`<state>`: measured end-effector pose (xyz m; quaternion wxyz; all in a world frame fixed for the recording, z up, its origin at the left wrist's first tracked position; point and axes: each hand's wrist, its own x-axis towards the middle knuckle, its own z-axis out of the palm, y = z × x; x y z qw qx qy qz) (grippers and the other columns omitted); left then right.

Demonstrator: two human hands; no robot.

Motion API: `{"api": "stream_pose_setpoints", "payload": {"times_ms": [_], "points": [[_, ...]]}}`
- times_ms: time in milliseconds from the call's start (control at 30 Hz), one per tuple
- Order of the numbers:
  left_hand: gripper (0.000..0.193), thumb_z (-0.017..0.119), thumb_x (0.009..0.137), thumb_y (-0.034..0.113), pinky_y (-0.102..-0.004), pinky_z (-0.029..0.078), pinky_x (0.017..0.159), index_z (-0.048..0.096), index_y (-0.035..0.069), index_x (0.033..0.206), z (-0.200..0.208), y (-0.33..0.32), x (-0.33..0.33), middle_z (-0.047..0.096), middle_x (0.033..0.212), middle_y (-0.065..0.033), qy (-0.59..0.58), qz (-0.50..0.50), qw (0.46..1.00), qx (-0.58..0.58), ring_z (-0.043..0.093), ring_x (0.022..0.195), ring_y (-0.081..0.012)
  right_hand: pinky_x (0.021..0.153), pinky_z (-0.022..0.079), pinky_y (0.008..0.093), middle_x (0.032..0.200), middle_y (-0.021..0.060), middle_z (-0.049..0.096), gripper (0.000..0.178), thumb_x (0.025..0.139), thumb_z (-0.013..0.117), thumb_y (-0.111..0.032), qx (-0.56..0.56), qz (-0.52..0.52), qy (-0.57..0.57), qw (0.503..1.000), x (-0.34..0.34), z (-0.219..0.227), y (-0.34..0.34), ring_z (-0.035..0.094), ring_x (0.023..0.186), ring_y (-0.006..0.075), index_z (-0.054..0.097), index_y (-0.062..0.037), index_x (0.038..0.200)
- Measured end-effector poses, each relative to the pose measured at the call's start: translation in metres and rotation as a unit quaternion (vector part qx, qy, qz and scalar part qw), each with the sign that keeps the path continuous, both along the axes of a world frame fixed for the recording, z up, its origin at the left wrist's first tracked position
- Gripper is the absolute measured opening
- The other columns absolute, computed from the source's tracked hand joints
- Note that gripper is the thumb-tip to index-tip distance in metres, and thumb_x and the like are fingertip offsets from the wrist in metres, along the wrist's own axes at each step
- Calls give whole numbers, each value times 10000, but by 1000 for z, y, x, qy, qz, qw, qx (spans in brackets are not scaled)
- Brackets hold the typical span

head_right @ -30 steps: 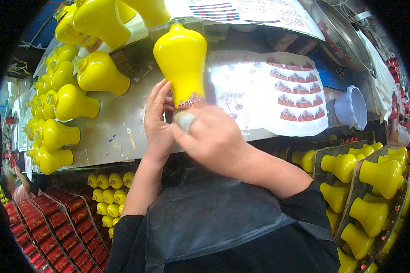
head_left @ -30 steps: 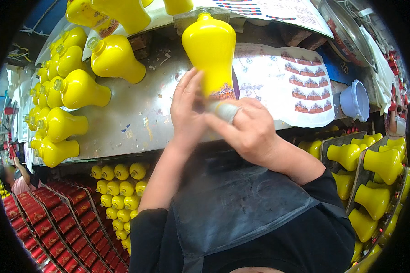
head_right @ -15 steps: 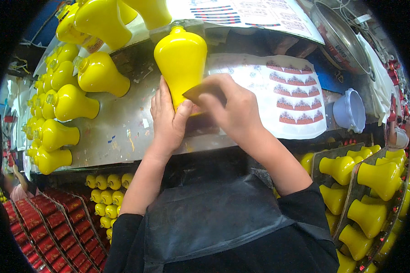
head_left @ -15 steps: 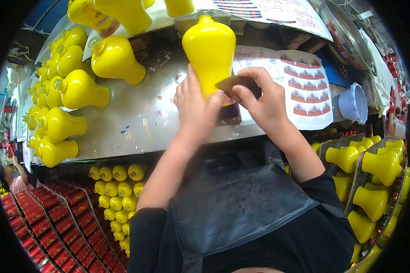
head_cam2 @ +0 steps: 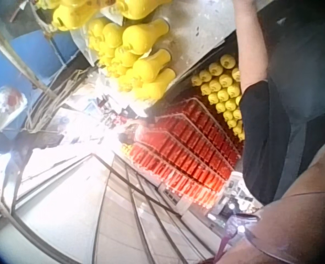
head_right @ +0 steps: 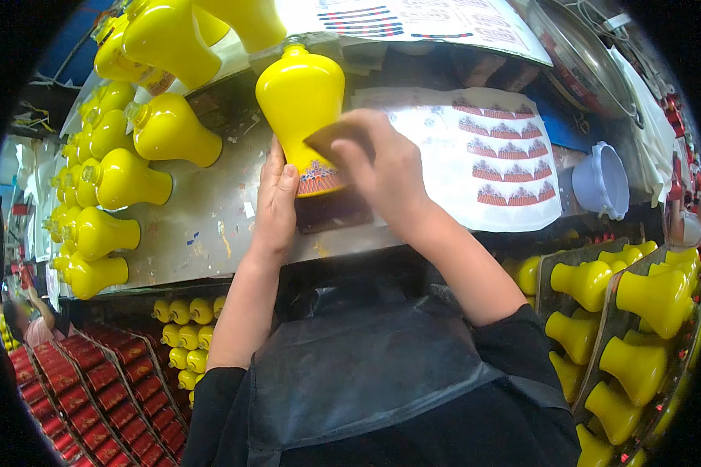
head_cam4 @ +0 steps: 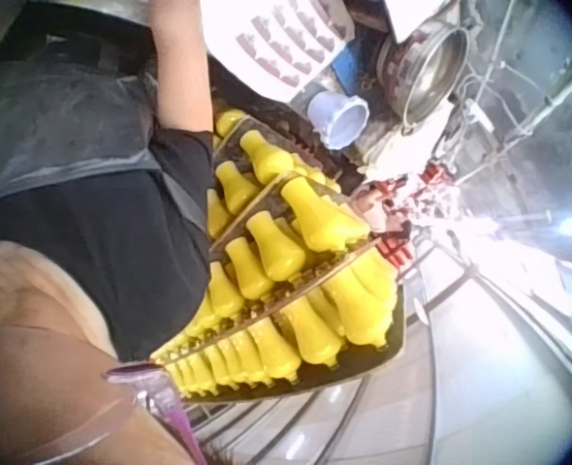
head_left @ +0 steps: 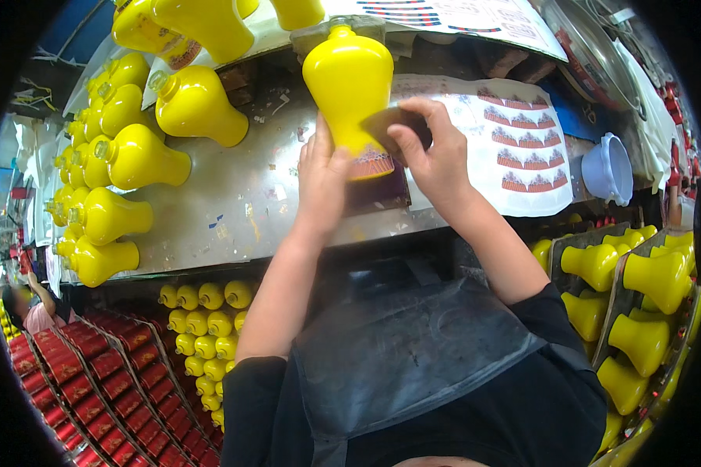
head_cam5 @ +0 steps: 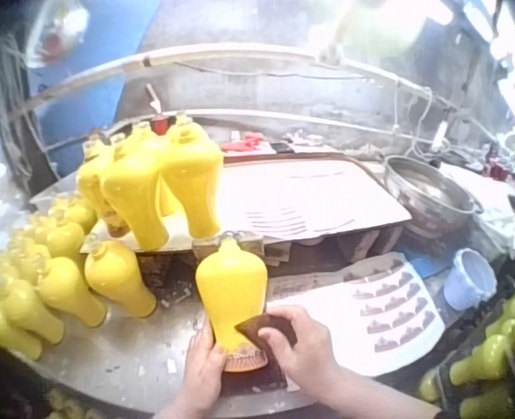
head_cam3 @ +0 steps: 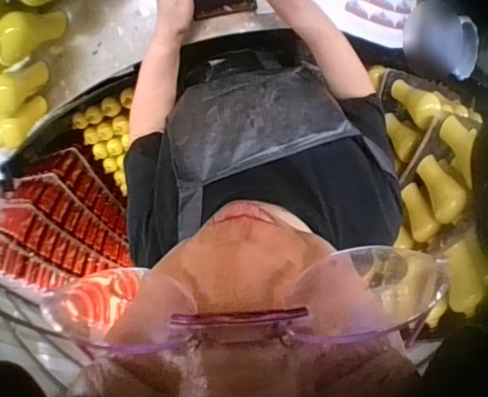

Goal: The person applies a paper label to the neck of a yellow bottle, smooths it, then applies a second label to the body of the bottle and smooths it. The person handles the bottle and labels by hand.

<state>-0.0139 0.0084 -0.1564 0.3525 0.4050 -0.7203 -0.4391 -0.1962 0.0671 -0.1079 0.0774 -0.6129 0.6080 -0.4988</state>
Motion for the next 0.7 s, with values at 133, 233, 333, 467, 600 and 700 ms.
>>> {"api": "stream_pose_setpoints", "payload": {"times_ms": [133, 233, 333, 467, 600, 700], "points": [[674, 476, 1024, 308, -443, 327, 1184, 342, -4, 1606, -5, -7, 0, 509, 1495, -223, 85, -18, 996, -7, 483, 1374, -355, 809, 582, 303, 1004, 121, 709, 246, 917, 781, -50, -26, -50, -6, 998, -2, 0, 7, 728, 906, 221, 645, -30, 1121], [638, 481, 1039, 271, -418, 365, 1173, 356, 0, 1602, -4, -6, 0, 507, 1515, -197, 131, -26, 991, 20, 512, 1367, -310, 732, 580, 339, 899, 99, 726, 273, 778, 855, 28, -99, -20, 155, 983, 6, 5, 28, 713, 778, 239, 701, -50, 989], [603, 488, 1054, 216, -381, 406, 1156, 358, 10, 1605, 1, 5, -4, 511, 1527, -163, 270, -29, 952, 142, 545, 1342, -249, 698, 560, 362, 834, 75, 694, 307, 735, 851, -28, -146, 75, 210, 964, 19, 11, 43, 684, 737, 257, 717, -93, 1004], [525, 452, 1084, 160, -362, 432, 1148, 394, 7, 1582, 10, 9, -5, 514, 1513, -143, 280, -11, 943, 180, 547, 1339, -215, 685, 528, 387, 781, 47, 627, 251, 748, 785, -114, -151, 54, 234, 959, 28, 23, 40, 656, 737, 247, 724, -109, 992], [507, 405, 1130, 242, -393, 422, 1161, 391, -7, 1571, 14, 11, -1, 509, 1522, -157, 304, 1, 926, 224, 537, 1358, -250, 838, 553, 383, 947, 100, 690, 281, 801, 766, -79, -58, 62, 325, 942, 37, 37, 40, 702, 943, 263, 724, -71, 1079], [520, 341, 1151, 309, -401, 409, 1170, 402, -15, 1553, 12, 11, 1, 518, 1498, -158, 349, -25, 907, 235, 526, 1365, -258, 904, 532, 386, 976, 103, 683, 235, 844, 686, -74, -43, 128, 357, 924, 51, 39, 38, 689, 1012, 260, 721, -54, 1075]]}}
